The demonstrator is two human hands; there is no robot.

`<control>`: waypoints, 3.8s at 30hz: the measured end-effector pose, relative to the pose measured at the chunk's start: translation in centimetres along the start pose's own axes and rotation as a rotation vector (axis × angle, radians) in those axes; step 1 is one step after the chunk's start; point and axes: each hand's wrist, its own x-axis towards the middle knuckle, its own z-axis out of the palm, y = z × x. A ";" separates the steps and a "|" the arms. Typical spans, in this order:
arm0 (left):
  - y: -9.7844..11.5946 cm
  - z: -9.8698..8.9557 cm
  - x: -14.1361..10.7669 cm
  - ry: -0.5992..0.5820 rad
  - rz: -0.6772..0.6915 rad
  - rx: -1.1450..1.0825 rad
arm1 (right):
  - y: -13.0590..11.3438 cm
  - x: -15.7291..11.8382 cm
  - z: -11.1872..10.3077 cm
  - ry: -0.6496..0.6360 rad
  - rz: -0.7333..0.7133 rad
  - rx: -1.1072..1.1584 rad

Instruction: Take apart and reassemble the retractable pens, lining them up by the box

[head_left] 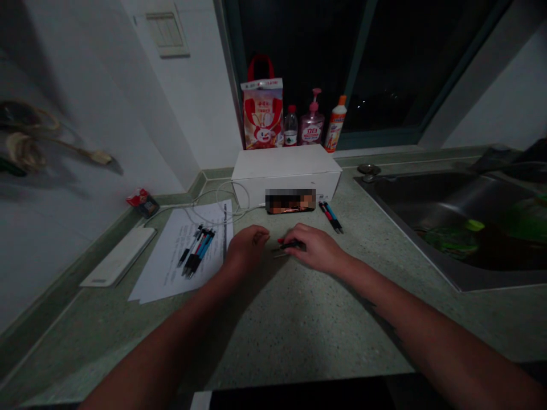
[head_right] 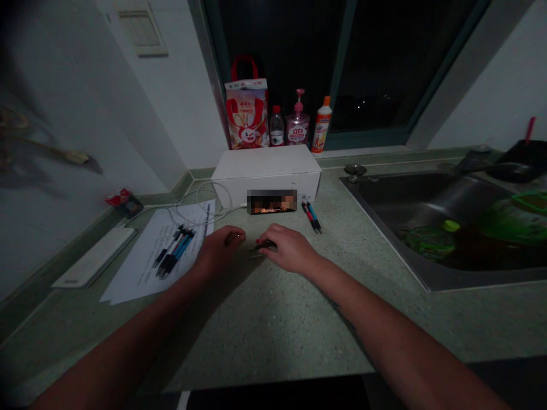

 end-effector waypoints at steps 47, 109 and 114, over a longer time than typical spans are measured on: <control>0.4 1.2 -0.7 -0.123 0.006 -0.305 | -0.3 0.0 0.6 0.003 0.124 -0.032; 1.4 1.2 -1.0 -0.079 -0.068 -0.373 | 0.3 0.3 0.5 0.047 0.134 0.144; 1.4 1.3 -1.0 -0.078 -0.088 -0.339 | 0.6 0.1 0.7 0.089 0.164 0.173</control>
